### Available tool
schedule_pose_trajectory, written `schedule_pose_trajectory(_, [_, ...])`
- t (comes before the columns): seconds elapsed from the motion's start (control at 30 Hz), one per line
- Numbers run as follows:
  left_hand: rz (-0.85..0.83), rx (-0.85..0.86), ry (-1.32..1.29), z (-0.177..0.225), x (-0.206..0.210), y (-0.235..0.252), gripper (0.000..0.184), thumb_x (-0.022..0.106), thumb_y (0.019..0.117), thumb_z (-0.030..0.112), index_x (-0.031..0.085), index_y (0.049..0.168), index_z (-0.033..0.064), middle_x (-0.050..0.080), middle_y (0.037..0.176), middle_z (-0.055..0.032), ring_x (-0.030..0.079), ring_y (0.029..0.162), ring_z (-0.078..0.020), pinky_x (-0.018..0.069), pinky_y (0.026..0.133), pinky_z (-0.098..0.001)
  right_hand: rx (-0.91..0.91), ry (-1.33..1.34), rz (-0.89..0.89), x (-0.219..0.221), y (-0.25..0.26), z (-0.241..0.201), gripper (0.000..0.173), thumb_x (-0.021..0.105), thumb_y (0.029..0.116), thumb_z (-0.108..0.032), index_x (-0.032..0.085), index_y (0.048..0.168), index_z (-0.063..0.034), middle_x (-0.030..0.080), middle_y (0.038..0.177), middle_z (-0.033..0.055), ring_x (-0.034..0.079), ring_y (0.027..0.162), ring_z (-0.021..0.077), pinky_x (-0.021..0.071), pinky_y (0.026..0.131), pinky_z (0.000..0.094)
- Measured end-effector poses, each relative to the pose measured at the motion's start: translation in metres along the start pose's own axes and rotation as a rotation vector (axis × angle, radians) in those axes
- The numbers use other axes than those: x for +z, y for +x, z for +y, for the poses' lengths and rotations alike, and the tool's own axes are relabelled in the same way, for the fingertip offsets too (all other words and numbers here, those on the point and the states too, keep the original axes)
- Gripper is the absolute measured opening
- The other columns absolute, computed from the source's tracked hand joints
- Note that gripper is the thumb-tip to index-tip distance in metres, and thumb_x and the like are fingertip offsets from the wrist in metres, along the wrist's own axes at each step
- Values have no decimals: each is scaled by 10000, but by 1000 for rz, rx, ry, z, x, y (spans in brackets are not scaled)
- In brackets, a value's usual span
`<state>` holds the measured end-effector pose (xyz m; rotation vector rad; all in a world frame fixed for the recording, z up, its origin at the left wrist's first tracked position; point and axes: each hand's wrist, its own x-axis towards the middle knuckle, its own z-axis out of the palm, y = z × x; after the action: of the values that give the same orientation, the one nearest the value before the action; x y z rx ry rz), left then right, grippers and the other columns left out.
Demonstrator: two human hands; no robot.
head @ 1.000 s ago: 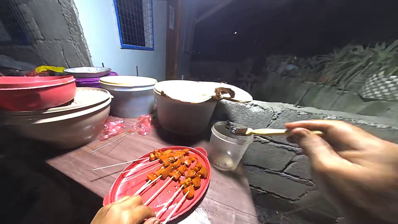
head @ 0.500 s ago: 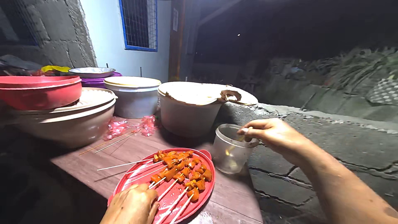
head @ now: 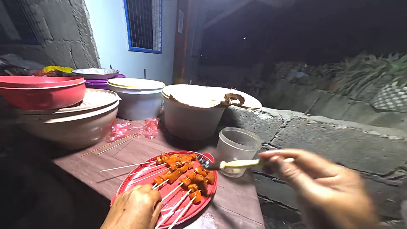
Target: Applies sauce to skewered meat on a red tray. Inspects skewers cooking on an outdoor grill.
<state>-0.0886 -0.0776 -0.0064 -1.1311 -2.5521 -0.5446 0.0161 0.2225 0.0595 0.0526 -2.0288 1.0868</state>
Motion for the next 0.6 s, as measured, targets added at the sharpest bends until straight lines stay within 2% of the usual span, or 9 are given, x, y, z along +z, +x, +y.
schedule_pose_trajectory(0.07, [17, 5, 4, 0, 0, -1, 150, 671, 886, 213, 764, 862, 98, 699, 783, -85, 712, 724, -281, 566, 588, -500, 7, -10, -90, 22, -17, 3, 173, 612, 964, -136, 754, 1025, -60, 727, 933, -11, 700, 793, 66, 618, 721, 249])
schedule_pose_trajectory(0.13, [31, 5, 8, -1, 0, -3, 148, 674, 884, 212, 765, 859, 97, 701, 783, -82, 711, 713, -276, 566, 582, -499, -15, -65, -131, 36, -26, 12, 188, 612, 969, -184, 771, 1003, -91, 719, 917, -29, 683, 810, 41, 593, 724, 213])
schedule_pose_trajectory(0.33, [78, 30, 17, -8, -2, -9, 177, 644, 904, 226, 765, 868, 102, 699, 782, -75, 710, 709, -262, 565, 571, -465, -22, -182, -48, 38, -19, 25, 207, 583, 966, -254, 774, 980, -175, 710, 852, -90, 661, 766, 21, 556, 675, 203])
schedule_pose_trajectory(0.47, [139, 26, -5, -13, 1, -10, 199, 631, 916, 247, 779, 890, 116, 686, 755, -58, 683, 656, -230, 556, 558, -430, -82, -248, -39, 43, -18, 30, 221, 573, 965, -267, 774, 981, -178, 697, 849, -108, 645, 786, -9, 541, 704, 184])
schedule_pose_trajectory(0.6, [162, 0, -23, -17, 2, -14, 227, 602, 937, 271, 778, 900, 134, 688, 769, -44, 689, 682, -211, 558, 575, -413, -111, -348, 58, 41, -13, 34, 244, 555, 975, -285, 768, 997, -167, 699, 874, -93, 658, 821, 9, 554, 746, 212])
